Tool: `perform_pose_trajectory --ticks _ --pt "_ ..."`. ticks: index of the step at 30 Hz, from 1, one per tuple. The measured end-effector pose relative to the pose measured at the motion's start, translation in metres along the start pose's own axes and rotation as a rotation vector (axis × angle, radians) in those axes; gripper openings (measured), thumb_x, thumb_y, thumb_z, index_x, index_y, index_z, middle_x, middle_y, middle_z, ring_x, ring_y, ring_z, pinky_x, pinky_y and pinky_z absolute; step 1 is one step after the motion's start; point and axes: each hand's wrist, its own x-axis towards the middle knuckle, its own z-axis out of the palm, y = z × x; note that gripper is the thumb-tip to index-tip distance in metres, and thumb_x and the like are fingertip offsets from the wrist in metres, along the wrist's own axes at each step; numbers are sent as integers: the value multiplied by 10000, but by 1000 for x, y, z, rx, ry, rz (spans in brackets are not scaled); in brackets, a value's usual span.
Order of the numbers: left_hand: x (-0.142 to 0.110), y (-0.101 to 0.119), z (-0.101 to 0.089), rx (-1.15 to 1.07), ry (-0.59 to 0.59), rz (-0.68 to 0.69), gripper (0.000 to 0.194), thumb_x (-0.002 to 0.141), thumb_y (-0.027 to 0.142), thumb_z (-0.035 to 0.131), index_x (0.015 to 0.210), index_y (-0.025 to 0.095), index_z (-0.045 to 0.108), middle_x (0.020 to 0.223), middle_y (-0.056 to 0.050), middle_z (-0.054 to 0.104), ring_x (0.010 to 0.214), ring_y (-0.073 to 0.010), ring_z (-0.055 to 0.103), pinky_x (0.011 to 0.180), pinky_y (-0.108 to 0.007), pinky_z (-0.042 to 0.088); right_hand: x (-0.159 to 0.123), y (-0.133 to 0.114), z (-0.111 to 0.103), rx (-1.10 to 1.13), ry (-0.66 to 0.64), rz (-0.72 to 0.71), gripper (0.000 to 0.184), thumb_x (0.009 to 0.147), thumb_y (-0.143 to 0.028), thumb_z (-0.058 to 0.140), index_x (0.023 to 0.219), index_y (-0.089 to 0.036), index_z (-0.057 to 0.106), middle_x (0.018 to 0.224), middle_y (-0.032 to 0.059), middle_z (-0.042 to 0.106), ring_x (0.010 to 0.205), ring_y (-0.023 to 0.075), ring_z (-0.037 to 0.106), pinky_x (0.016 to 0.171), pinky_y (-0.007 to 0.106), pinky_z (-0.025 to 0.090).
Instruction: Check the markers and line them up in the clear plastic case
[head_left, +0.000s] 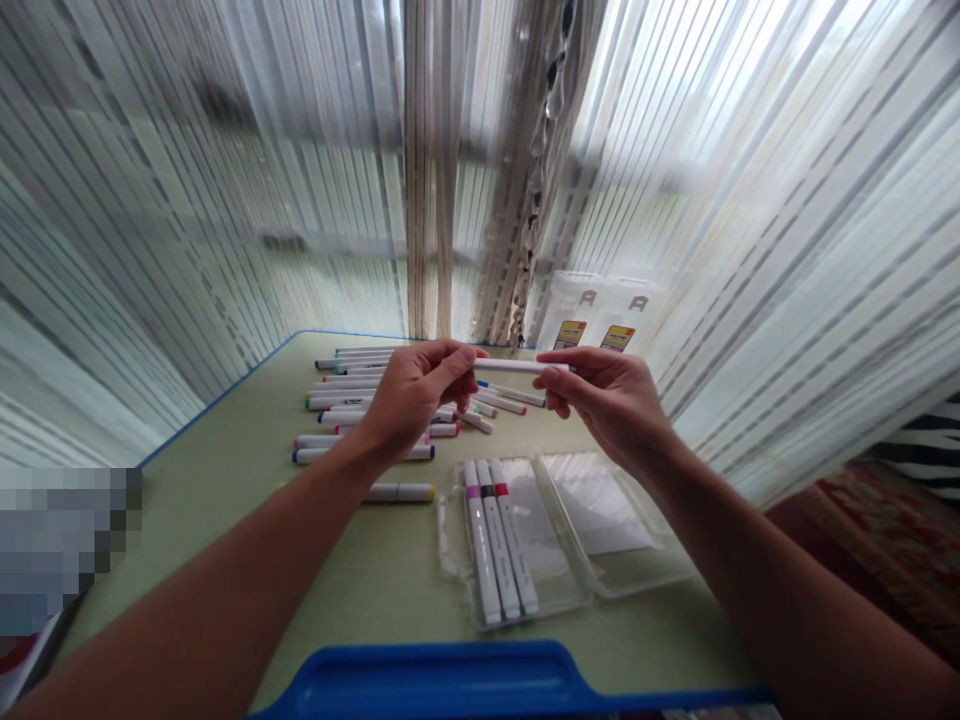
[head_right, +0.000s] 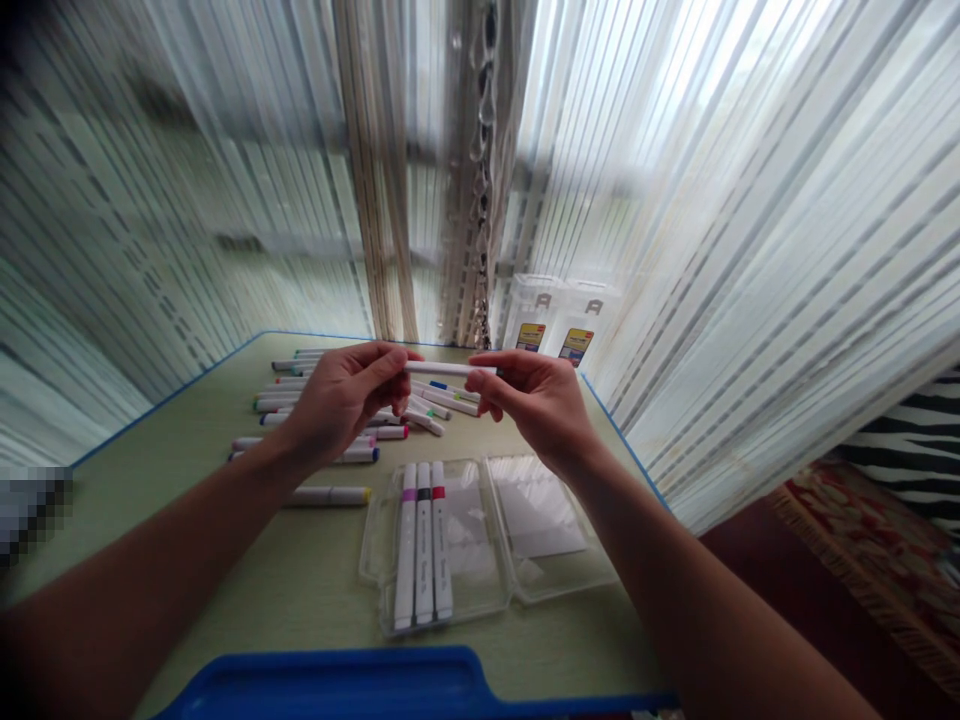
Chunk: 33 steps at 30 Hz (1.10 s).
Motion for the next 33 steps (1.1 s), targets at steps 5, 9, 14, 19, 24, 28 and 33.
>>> perform_pose_trajectory --ticks 5,9,14,19,24,28,33 --pt "0 -1 0 55 -14 8 264 830 341 771 967 116 760 727 -51 718 550 -100 602 532 -231 502 2 -4 1 37 96 60 171 752 -287 839 871 -173 791 665 22 711 524 97 566 478 244 421" --pt "-1 1 1 33 18 4 249 837 316 763 974 109 762 765 -66 737 562 -97 610 554 -232 515 5 -6 -1 112 147 94 173 722 -275 847 836 -166 775 663 25 703 532 96 564 469 232 411" --pt "-3 2 1 -8 -10 -11 250 843 277 747 1027 110 764 831 -88 764 595 -106 632 592 -252 536 8 -5 -5 162 170 114 165 712 -258 847 823 -163 772 657 22 691 523 88 549 462 223 387" --pt "-4 3 2 15 -24 -19 279 836 278 750 1058 110 764 860 -101 773 604 -112 636 597 -267 542 9 -3 -6 157 176 117 166 714 -276 841 814 -168 763 653 18 677 527 97 539 463 237 386" --pt "-5 3 2 45 -16 -26 279 835 278 749 1055 106 768 850 -99 771 605 -111 632 588 -261 544 8 -3 -5 150 169 100 141 722 -266 832 798 -174 758 647 18 676 526 103 545 464 244 393" --pt "-4 2 2 45 -18 -39 282 830 287 758 1046 107 772 834 -90 769 604 -104 633 586 -248 543 8 -3 -5 153 155 100 130 728 -260 829 796 -173 762 648 23 687 531 107 564 468 243 405" --pt "-2 -1 1 58 -40 -49 259 812 284 783 1007 113 779 803 -72 760 600 -95 637 578 -225 534 6 -4 -2 170 118 87 108 746 -228 821 809 -155 772 657 34 699 543 104 588 483 235 422"
